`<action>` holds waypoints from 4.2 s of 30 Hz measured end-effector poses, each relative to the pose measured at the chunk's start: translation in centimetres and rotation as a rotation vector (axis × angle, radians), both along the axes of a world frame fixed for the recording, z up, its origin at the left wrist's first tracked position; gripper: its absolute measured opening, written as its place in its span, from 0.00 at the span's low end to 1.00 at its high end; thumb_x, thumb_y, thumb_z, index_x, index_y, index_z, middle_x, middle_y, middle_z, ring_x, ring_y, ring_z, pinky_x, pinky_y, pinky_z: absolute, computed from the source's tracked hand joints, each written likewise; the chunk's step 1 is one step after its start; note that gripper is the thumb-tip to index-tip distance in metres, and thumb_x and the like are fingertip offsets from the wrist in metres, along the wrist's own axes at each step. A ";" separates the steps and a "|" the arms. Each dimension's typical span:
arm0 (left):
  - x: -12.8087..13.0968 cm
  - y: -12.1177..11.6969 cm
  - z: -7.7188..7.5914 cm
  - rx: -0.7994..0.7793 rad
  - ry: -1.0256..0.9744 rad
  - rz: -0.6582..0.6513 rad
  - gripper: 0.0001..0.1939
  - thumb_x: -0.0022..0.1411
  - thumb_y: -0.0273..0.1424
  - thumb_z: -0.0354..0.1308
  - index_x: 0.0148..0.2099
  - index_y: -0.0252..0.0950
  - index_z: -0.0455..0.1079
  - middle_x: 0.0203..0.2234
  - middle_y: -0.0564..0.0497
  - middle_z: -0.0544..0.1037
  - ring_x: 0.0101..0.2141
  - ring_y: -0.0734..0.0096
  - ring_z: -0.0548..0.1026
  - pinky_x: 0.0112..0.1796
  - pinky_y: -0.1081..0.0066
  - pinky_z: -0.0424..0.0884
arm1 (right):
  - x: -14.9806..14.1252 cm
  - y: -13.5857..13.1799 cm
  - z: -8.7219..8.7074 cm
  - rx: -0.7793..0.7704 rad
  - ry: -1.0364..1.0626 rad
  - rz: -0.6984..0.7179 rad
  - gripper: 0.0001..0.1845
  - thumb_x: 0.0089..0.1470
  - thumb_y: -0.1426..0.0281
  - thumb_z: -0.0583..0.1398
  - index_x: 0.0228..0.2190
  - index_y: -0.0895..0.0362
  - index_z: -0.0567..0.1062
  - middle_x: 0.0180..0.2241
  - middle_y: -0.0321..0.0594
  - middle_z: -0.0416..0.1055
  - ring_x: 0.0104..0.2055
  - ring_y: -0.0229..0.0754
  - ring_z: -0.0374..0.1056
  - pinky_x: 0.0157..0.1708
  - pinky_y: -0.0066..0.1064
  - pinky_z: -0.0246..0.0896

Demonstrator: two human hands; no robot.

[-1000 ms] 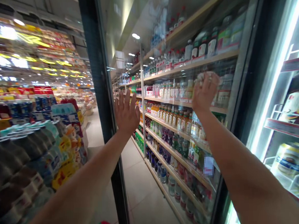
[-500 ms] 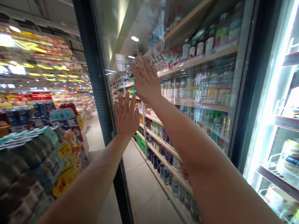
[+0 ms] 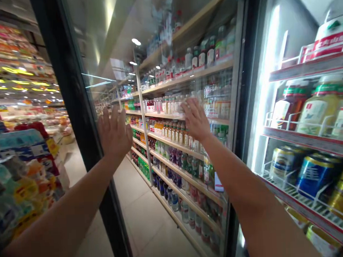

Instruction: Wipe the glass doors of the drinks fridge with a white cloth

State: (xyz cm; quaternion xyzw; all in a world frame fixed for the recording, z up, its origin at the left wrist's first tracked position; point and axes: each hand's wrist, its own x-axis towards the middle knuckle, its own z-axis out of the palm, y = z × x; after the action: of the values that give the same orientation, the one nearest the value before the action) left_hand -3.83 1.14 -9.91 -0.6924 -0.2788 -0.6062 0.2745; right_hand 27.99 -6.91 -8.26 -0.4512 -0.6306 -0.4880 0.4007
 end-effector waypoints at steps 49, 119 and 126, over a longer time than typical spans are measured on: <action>0.1 -1.8 -0.5 0.000 0.024 0.116 0.29 0.72 0.28 0.50 0.73 0.39 0.56 0.72 0.47 0.54 0.73 0.55 0.42 0.71 0.48 0.41 | 7.4 -2.4 -17.8 0.140 0.505 -0.034 0.32 0.71 0.59 0.46 0.68 0.63 0.59 0.69 0.61 0.52 0.73 0.60 0.47 0.68 0.66 0.48; 0.2 -3.1 -0.9 -0.127 0.025 0.120 0.29 0.74 0.34 0.45 0.74 0.42 0.52 0.74 0.53 0.47 0.73 0.63 0.36 0.72 0.51 0.35 | -13.3 2.8 0.5 -0.121 -0.050 0.184 0.29 0.70 0.65 0.43 0.69 0.52 0.58 0.73 0.37 0.48 0.77 0.47 0.34 0.74 0.59 0.35; 0.2 -2.7 -0.9 -0.091 0.048 0.183 0.29 0.77 0.41 0.38 0.74 0.39 0.51 0.74 0.56 0.45 0.73 0.72 0.31 0.73 0.55 0.32 | -11.9 0.6 -10.0 -0.189 -0.288 0.253 0.27 0.69 0.69 0.51 0.67 0.49 0.63 0.69 0.38 0.58 0.75 0.48 0.46 0.74 0.53 0.42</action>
State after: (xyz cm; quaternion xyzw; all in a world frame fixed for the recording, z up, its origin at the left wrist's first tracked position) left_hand -3.65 -1.58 -10.85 -0.6900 -0.3612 -0.5488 0.3036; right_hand 16.12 -6.28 -18.23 -0.3296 -0.7760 -0.4320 0.3203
